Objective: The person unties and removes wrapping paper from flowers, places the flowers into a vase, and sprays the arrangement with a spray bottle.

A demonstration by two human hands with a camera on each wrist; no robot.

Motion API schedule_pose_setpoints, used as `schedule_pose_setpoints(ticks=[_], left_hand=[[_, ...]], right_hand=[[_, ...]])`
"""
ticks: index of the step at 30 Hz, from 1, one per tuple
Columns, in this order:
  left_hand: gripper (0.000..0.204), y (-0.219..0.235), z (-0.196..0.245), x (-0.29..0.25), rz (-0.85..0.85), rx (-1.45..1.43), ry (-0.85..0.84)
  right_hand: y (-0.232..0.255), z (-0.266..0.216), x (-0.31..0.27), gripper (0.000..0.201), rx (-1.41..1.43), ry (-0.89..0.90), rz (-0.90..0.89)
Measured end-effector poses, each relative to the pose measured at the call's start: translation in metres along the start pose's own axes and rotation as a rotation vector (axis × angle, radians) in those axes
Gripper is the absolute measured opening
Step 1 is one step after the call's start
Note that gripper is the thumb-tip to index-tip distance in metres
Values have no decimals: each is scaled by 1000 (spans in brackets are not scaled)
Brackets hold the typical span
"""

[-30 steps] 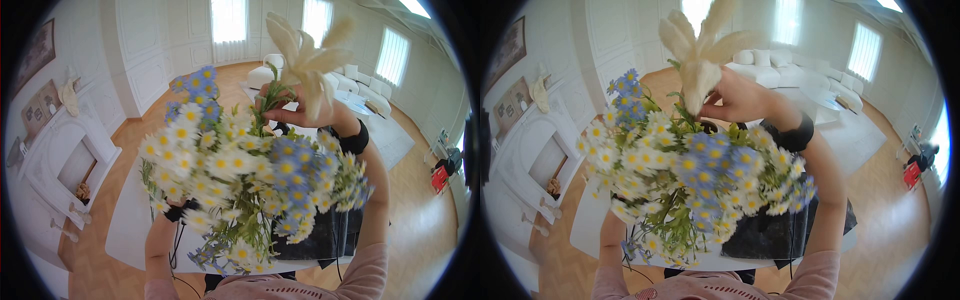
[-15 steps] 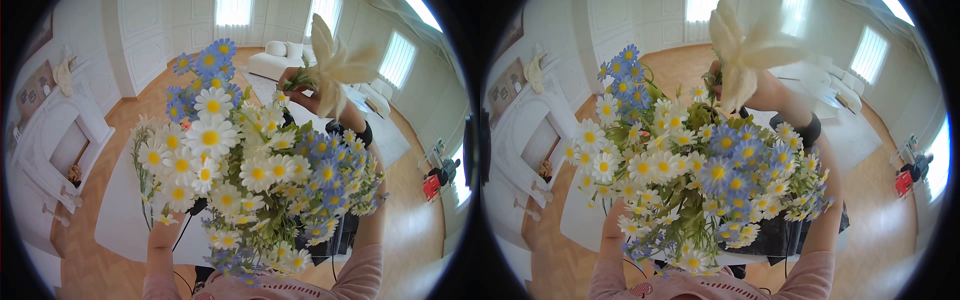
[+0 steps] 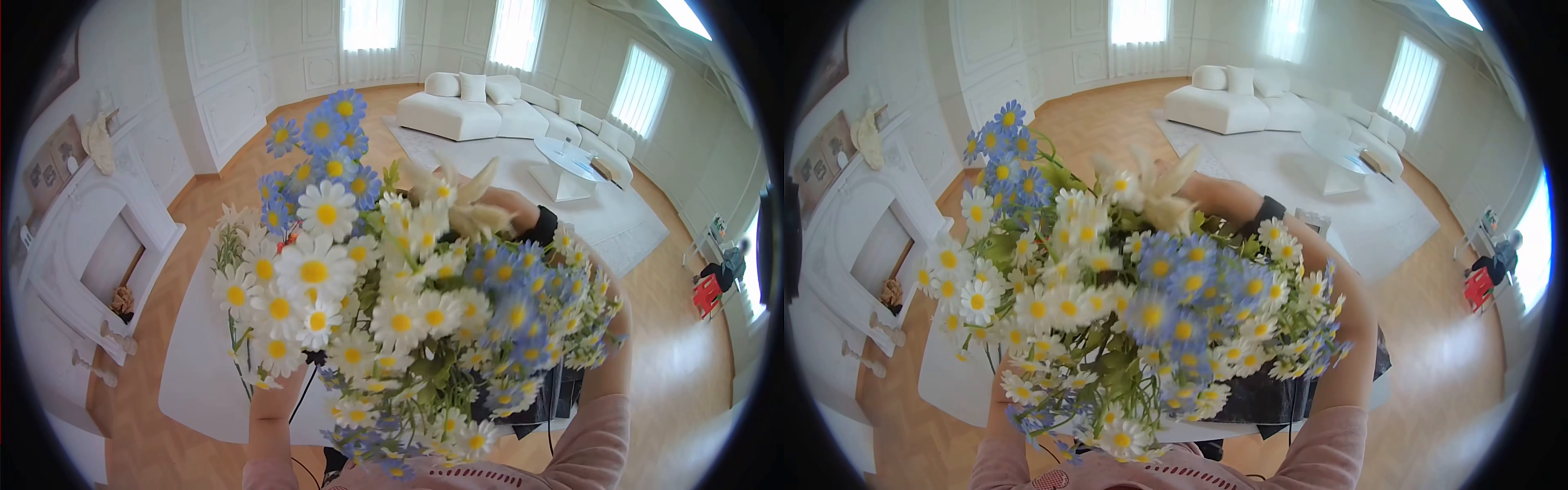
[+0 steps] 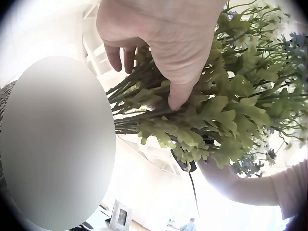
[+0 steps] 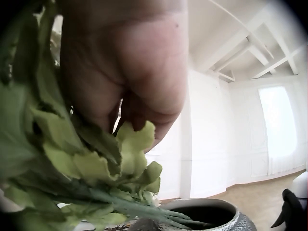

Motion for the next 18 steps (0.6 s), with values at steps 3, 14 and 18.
schedule_pose_setpoints(ticks=[3, 14, 18], left_hand=[[45, 1, -2, 2, -4, -3, -6], [46, 4, 2, 31, -34, -2, -86], [46, -3, 11, 22, -32, -21, -74]], right_hand=[[-2, 2, 10, 19, 75, -3, -17], [12, 40, -67, 21, 313, 3, -33], [33, -7, 90, 22, 423, -13, -76]])
Point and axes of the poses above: each hand's wrist, its own x-axis towards the middle knuckle, its own y-axis out of the back of the hand, z = x × y, the point moved 7 cm from there along x, towards the middle knuckle, and after that the axes turned 13 degrees about -y, right-handed, at the moved point
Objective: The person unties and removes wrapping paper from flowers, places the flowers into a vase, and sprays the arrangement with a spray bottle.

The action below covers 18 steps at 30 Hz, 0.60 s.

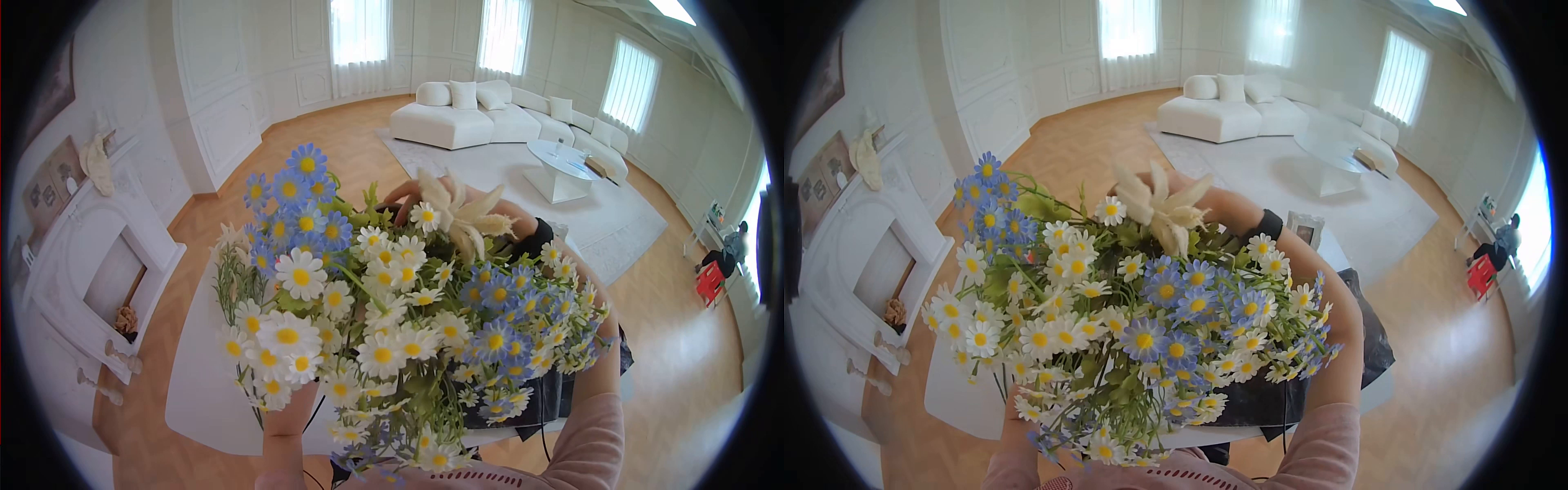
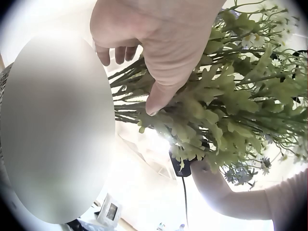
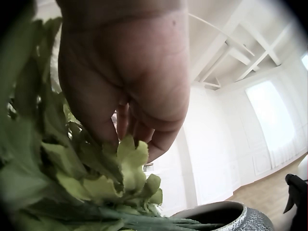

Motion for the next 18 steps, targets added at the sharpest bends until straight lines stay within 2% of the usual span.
schedule_pose_setpoints(ticks=[5, 6, 8, 10, 11, 12, 14, 15, 16, 18], left_hand=[[47, -4, 11, -11, 17, -10, 21], [47, -7, 8, -10, 21, -12, 26], [47, -6, 12, -17, 32, -16, 40], [47, -2, 13, -17, 38, -10, 39], [47, -2, 14, -16, 37, -11, 34], [47, -3, 15, -14, 35, -14, 28], [47, -3, 15, -11, 29, -17, 18], [47, -3, 16, -11, 26, -19, 16], [47, -4, 16, -12, 24, -22, 16], [47, -7, 16, -13, 22, -30, 20]], right_hand=[[6, -2, 25, 23, 131, -20, -66], [-27, 58, -107, 23, 157, -25, -80], [-28, 65, -104, 24, 186, -34, -104], [-28, 48, -107, 28, -281, 391, -139], [-28, 42, -115, 24, -73, 318, -138], [-26, 46, -112, 24, -75, 318, -133], [-23, 56, -99, 21, -233, 308, -52], [-19, 59, -99, 21, -303, 284, 67], [-21, 57, -100, 21, -301, 284, 69], [-16, 51, -103, 22, -219, 196, 226]])
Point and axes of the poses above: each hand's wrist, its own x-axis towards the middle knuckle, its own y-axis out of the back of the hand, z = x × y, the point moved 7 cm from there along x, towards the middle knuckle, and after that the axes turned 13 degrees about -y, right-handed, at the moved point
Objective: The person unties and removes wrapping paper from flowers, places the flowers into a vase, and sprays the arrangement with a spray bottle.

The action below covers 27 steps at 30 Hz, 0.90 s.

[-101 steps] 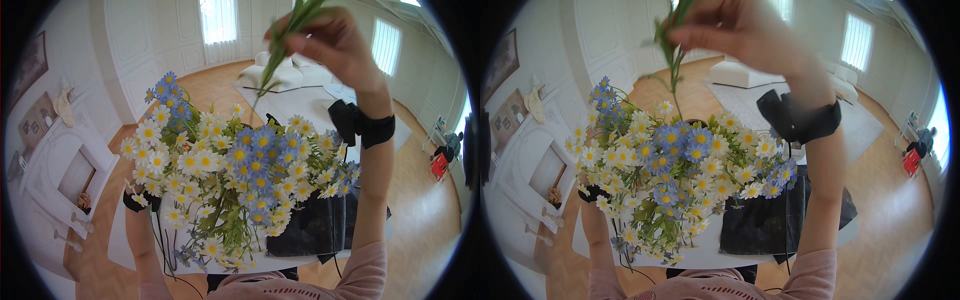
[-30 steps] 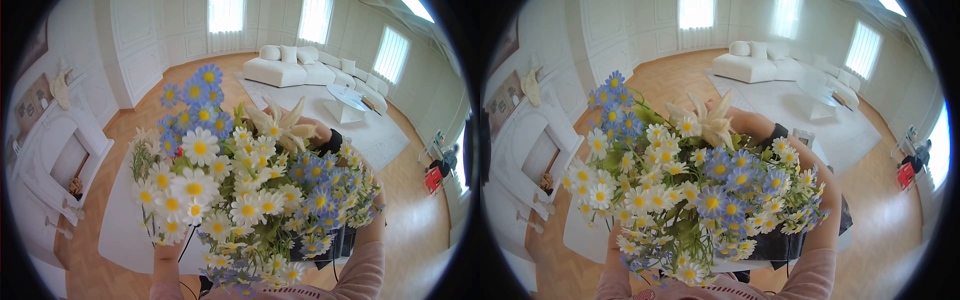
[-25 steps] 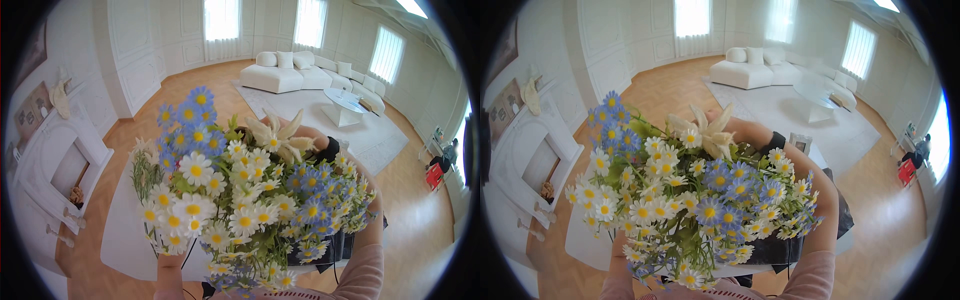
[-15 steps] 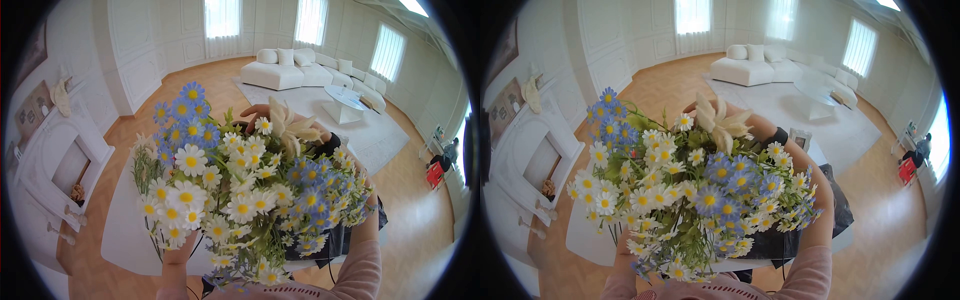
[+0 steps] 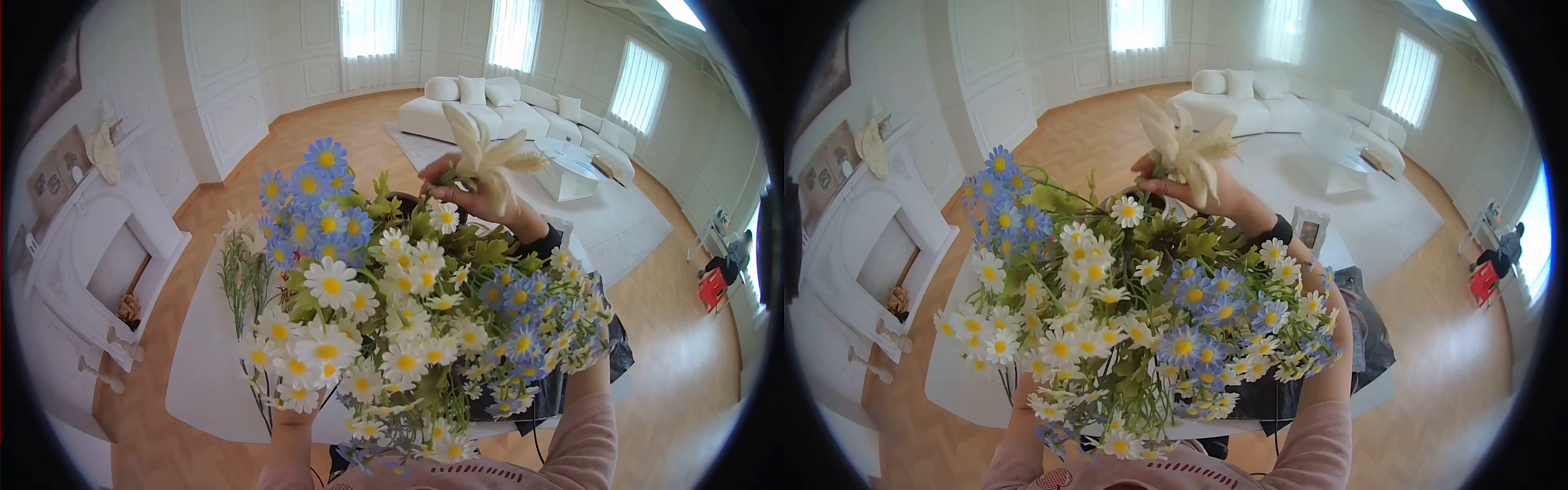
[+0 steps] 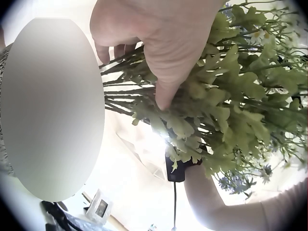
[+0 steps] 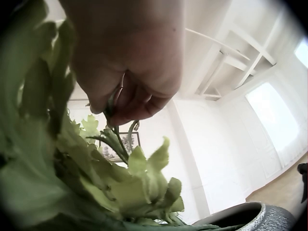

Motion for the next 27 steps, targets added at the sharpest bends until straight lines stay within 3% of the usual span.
schedule_pose_setpoints(ticks=[2, 4, 5, 8, 10, 13, 16, 17, 20, 23, 27], left_hand=[[48, -3, 1, -3, 0, -10, 6], [48, -7, 2, -5, 1, -23, 11], [48, -10, 3, -6, 1, -31, 13], [48, -17, 5, -8, 3, -53, 15], [48, -19, 4, -5, 6, -61, 8], [48, -16, 1, 8, -5, -62, -27], [48, -12, -3, 25, -26, -59, -74], [49, -11, -4, 31, -34, -59, -88], [49, -9, -9, 48, -58, -61, -132], [49, -12, -13, 61, -78, -71, -168], [49, -23, -16, 65, -91, -102, -174]], right_hand=[[4, 2, 2, 16, 43, -14, 73], [15, -7, 2, 13, -56, 272, 223], [18, -6, 3, 9, 173, 219, 273], [33, -17, 5, 12, 245, 251, 368], [39, -20, 5, 18, 252, 254, 457], [46, -7, 7, 18, 53, 114, 572], [39, 5, 8, 15, 84, 34, 523], [40, 8, 7, 19, 86, 82, 598], [32, 9, 1, 20, -148, 86, 568], [23, 38, 4, 18, 34, -73, 449], [31, 53, 1, 19, 247, -201, 437]])
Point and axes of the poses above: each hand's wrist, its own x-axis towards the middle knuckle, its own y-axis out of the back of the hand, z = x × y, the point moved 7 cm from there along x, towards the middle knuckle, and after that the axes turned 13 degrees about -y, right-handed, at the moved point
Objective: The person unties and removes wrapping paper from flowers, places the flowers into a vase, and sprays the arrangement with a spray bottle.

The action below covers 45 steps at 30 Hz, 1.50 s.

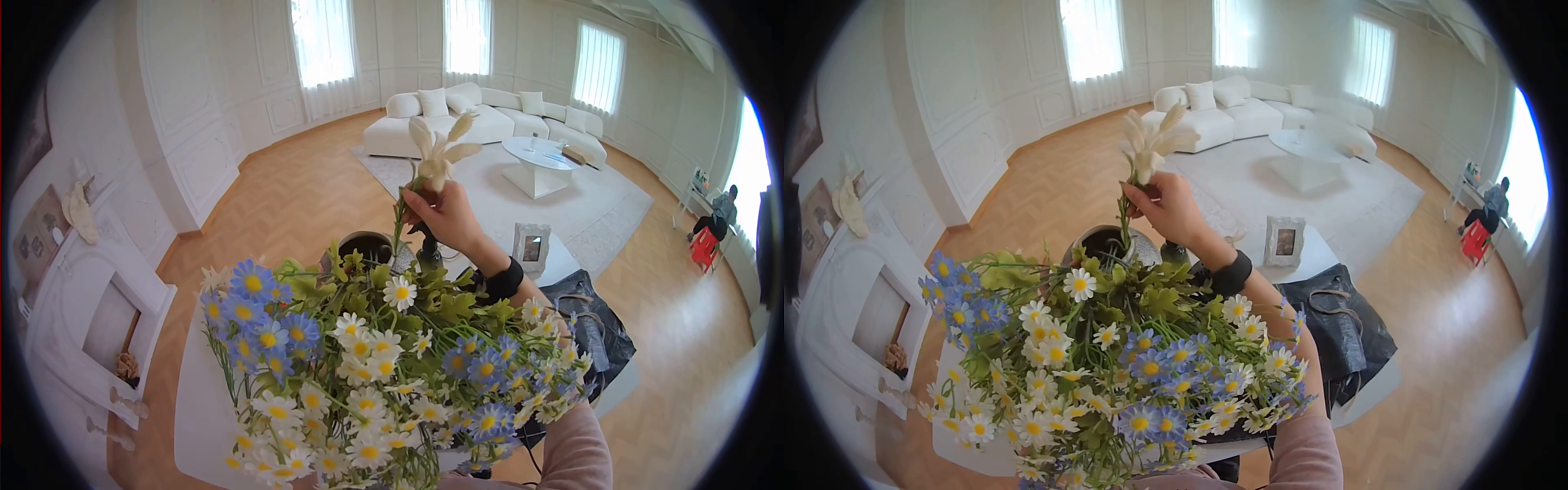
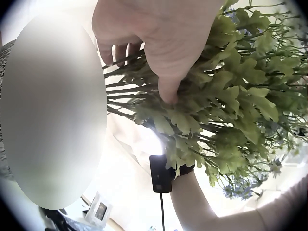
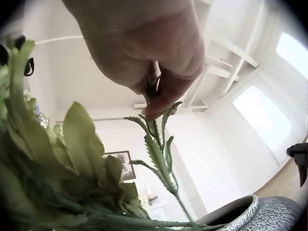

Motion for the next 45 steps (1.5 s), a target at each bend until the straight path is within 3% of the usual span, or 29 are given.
schedule_pose_setpoints(ticks=[9, 14, 24, 26, 29, 33, 35, 36, 37, 39, 40, 43, 45], left_hand=[[50, -4, 0, 24, -44, -13, -62], [50, -13, -2, 35, -73, -32, -84], [51, -26, -6, 33, -99, -68, -73], [51, -28, -6, 32, -104, -75, -70], [51, -31, -6, 29, -116, -84, -61], [51, -31, -6, 28, -124, -91, -60], [51, -34, -6, 26, -127, -103, -55], [51, -37, -6, 26, -128, -110, -53], [52, -39, -6, 25, -128, -117, -50], [52, -42, -6, 22, -128, -128, -43], [52, -42, -6, 21, -129, -129, -40], [52, -38, -5, 16, -130, -126, -32], [52, -35, -4, 14, -126, -124, -27]], right_hand=[[4, 6, -5, 17, 114, 69, 0], [19, 1, -16, 15, 186, 193, 202], [31, -17, -4, 13, 188, 317, 346], [16, -5, 5, 12, 61, 291, 270], [-5, 53, 23, 8, -81, 193, 177], [-21, 91, 14, 8, -257, 227, 59], [-42, 106, 7, 13, -495, 464, -99], [-44, 120, 10, 16, -442, 322, -178], [-44, 123, 9, 16, -439, 316, -178], [-51, 117, 1, 18, -554, 509, -197], [-49, 114, 3, 25, -396, 438, -249], [-50, 106, -1, 32, -511, 366, -360], [-44, 111, -4, 35, -501, 452, -341]])
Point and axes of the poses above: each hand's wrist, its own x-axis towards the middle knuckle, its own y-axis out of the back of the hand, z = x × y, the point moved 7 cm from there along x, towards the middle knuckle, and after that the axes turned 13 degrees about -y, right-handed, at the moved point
